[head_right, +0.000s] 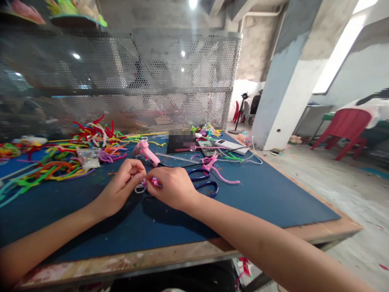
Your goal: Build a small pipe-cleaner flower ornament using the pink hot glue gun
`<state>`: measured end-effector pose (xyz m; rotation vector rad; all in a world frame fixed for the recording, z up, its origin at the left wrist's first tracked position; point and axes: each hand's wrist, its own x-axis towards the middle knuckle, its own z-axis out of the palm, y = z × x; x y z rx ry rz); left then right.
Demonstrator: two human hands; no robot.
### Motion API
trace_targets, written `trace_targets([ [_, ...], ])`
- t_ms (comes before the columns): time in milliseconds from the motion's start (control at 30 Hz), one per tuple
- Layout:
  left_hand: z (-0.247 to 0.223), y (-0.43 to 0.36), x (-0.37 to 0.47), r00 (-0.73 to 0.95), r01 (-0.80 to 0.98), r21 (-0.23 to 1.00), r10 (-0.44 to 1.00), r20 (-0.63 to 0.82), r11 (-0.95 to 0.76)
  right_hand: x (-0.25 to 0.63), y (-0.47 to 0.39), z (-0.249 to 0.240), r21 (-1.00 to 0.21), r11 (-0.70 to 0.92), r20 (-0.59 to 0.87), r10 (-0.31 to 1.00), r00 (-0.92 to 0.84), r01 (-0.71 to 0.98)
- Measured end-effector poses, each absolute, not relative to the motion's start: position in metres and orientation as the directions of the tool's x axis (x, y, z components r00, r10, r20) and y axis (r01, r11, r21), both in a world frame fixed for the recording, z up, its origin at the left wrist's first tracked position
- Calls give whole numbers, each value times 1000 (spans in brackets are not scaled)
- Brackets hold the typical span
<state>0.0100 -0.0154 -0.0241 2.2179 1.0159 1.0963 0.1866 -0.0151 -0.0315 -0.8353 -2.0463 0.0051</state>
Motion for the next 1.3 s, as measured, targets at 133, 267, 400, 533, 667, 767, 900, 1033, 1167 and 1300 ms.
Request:
trace_targets([
  [133,-23,-16,11,387,368,723,803,453,-585,188,-16,-33,-185,793,777,480,-408,580],
  [267,-22,-17,12,375,339,759,820,433,-556,191,-18,-30,-28,803,759,405,-510,595],
  [400,-21,-17,16,373,252,832,843,387,-494,195,-19,-23,66,825,728,344,-593,561],
  [533,-20,-14,14,393,237,846,844,366,-478,198,-15,-22,99,829,727,318,-609,551],
  [667,-18,-4,3,410,521,647,828,384,-557,202,-6,-25,-76,789,765,437,-472,609],
  [767,-21,5,-3,488,648,479,806,336,-592,204,0,-23,-311,716,713,610,-344,625],
  [900,-28,14,-5,586,607,506,775,236,-613,206,2,-18,-608,647,580,758,-298,460],
  [1033,-28,15,-2,497,501,700,832,248,-508,205,2,-15,-792,565,482,811,-332,230],
  [1167,-25,11,-1,416,402,751,835,360,-524,202,3,-15,-788,599,534,780,-327,141],
  [1300,-23,8,-1,391,386,719,809,440,-578,200,4,-17,-770,630,573,753,-324,102],
])
